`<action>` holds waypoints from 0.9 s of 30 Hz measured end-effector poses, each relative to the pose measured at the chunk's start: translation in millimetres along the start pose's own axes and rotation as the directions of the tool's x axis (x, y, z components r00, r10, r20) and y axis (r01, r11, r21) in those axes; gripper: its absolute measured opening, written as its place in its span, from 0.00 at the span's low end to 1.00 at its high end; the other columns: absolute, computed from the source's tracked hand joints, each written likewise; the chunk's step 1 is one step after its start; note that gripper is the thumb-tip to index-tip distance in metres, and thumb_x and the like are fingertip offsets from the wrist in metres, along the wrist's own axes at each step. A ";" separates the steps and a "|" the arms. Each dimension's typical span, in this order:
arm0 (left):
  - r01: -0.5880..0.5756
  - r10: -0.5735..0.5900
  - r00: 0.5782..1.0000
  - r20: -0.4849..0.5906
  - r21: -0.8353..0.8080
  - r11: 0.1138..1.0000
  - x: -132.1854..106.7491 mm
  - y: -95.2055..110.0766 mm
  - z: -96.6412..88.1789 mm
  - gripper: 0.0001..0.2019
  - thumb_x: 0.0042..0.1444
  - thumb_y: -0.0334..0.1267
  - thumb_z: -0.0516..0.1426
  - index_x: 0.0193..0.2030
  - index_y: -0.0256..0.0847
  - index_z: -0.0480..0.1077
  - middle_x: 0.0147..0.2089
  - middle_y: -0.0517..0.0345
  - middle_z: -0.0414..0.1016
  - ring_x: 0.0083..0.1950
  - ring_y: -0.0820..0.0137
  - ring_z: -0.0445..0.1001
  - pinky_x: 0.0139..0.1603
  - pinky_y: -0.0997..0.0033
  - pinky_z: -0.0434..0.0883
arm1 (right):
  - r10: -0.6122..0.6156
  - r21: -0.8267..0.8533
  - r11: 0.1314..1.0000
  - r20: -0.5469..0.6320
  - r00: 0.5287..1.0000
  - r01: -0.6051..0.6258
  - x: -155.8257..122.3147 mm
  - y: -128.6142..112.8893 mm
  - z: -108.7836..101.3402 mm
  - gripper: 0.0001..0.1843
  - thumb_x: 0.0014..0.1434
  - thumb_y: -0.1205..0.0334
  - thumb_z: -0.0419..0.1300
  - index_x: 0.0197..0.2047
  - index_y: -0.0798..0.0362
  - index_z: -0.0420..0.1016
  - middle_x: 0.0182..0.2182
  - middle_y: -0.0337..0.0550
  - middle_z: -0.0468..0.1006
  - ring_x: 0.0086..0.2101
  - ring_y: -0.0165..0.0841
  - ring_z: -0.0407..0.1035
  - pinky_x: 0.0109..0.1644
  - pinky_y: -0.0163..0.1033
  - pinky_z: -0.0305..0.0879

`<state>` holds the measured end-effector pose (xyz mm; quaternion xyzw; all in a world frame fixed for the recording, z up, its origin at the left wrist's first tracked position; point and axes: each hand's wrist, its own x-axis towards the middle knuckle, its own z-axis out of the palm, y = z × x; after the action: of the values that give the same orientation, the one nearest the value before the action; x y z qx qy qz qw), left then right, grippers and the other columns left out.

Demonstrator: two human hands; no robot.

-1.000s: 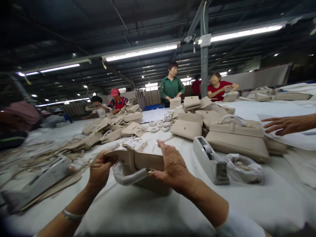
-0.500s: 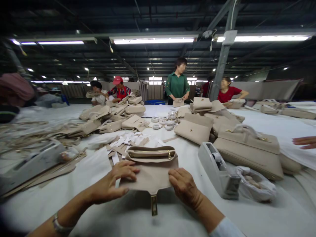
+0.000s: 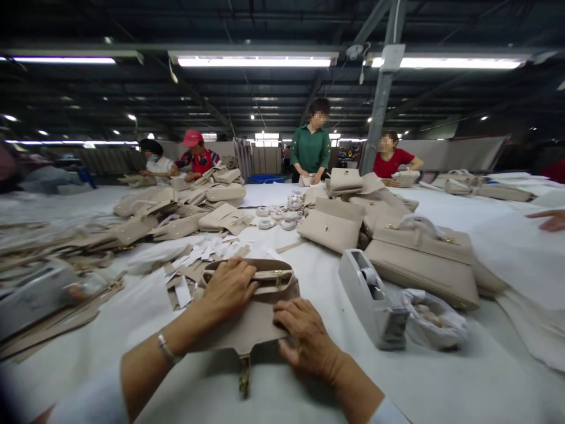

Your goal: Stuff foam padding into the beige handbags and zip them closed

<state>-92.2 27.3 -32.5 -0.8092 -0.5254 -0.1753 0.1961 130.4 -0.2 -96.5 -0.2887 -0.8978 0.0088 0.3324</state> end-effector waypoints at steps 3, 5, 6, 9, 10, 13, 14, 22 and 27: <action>-0.007 0.005 0.999 0.033 0.071 0.997 12.0 1.3 12.3 0.07 0.59 0.34 0.51 0.36 0.37 0.69 0.38 0.46 0.73 0.48 0.55 0.66 0.50 0.56 0.62 | 0.102 0.007 0.995 0.085 0.991 -0.103 2.7 -2.4 -1.8 0.24 0.54 0.51 0.61 0.53 0.48 0.70 0.55 0.47 0.70 0.53 0.44 0.62 0.58 0.52 0.55; -0.017 0.014 0.999 0.044 0.073 0.997 15.7 -0.6 15.8 0.07 0.58 0.31 0.50 0.35 0.37 0.69 0.36 0.47 0.73 0.45 0.57 0.67 0.48 0.58 0.63 | 0.183 -0.007 0.983 0.044 0.982 -0.183 8.0 -2.4 3.4 0.16 0.55 0.52 0.62 0.46 0.47 0.74 0.53 0.44 0.72 0.52 0.42 0.63 0.57 0.51 0.56; -0.017 0.014 0.999 0.047 0.072 0.997 16.8 -2.2 15.5 0.07 0.58 0.31 0.49 0.35 0.37 0.69 0.36 0.47 0.73 0.44 0.58 0.68 0.46 0.58 0.64 | 0.218 -0.020 0.976 0.011 0.976 -0.218 10.9 -2.4 6.6 0.12 0.54 0.54 0.63 0.42 0.48 0.75 0.51 0.44 0.73 0.51 0.42 0.63 0.56 0.51 0.57; -0.011 0.007 0.998 0.055 0.073 0.997 19.1 -7.6 5.3 0.06 0.58 0.33 0.50 0.35 0.37 0.68 0.35 0.48 0.73 0.40 0.59 0.70 0.41 0.62 0.65 | 0.221 -0.077 0.970 -0.103 0.970 -0.229 16.2 -5.0 10.1 0.16 0.48 0.61 0.67 0.42 0.50 0.73 0.52 0.47 0.71 0.51 0.44 0.62 0.55 0.52 0.59; -0.015 0.011 0.998 0.059 0.074 0.997 19.6 -8.9 -1.0 0.06 0.57 0.34 0.51 0.34 0.37 0.68 0.35 0.49 0.73 0.39 0.60 0.70 0.39 0.64 0.65 | 0.190 -0.100 0.973 -0.144 0.971 -0.206 16.2 -7.0 7.5 0.21 0.47 0.63 0.67 0.46 0.51 0.71 0.53 0.48 0.70 0.52 0.46 0.61 0.56 0.53 0.59; -0.075 0.071 0.991 0.113 0.032 0.997 18.0 -8.6 -23.4 0.04 0.56 0.35 0.52 0.33 0.39 0.68 0.33 0.52 0.73 0.37 0.62 0.71 0.35 0.67 0.64 | 0.088 -0.162 0.977 -0.296 0.951 -0.141 12.2 -14.6 -11.1 0.33 0.49 0.64 0.65 0.57 0.53 0.62 0.54 0.53 0.66 0.56 0.48 0.57 0.59 0.57 0.54; -0.112 0.113 0.981 0.158 -0.013 0.994 16.4 -6.8 -29.9 0.05 0.56 0.36 0.53 0.32 0.40 0.68 0.33 0.53 0.73 0.37 0.63 0.71 0.35 0.68 0.64 | 0.075 -0.176 0.974 -0.349 0.934 -0.144 10.5 -17.1 -18.6 0.34 0.50 0.63 0.64 0.59 0.53 0.59 0.55 0.54 0.65 0.57 0.49 0.55 0.60 0.58 0.53; -0.130 0.206 0.922 0.327 -0.240 0.962 3.7 9.0 -26.6 0.08 0.58 0.40 0.53 0.32 0.41 0.70 0.32 0.54 0.73 0.34 0.65 0.71 0.34 0.70 0.63 | 0.220 0.080 0.975 -0.176 0.960 -0.209 4.9 -13.9 -12.2 0.48 0.43 0.53 0.70 0.62 0.51 0.52 0.55 0.53 0.64 0.55 0.45 0.60 0.57 0.51 0.62; -0.210 0.285 0.947 0.149 -0.386 0.899 5.8 15.1 -19.9 0.12 0.56 0.40 0.56 0.46 0.42 0.69 0.38 0.54 0.74 0.41 0.64 0.70 0.43 0.67 0.66 | 0.210 0.091 0.977 -0.258 0.943 -0.192 1.1 -6.9 5.8 0.47 0.43 0.52 0.71 0.62 0.49 0.53 0.50 0.51 0.67 0.50 0.43 0.64 0.52 0.50 0.66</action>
<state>-77.7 16.2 -14.5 -0.9052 -0.3933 -0.1606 0.0090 122.7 -4.4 -98.9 -0.3662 -0.8101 0.0329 0.4566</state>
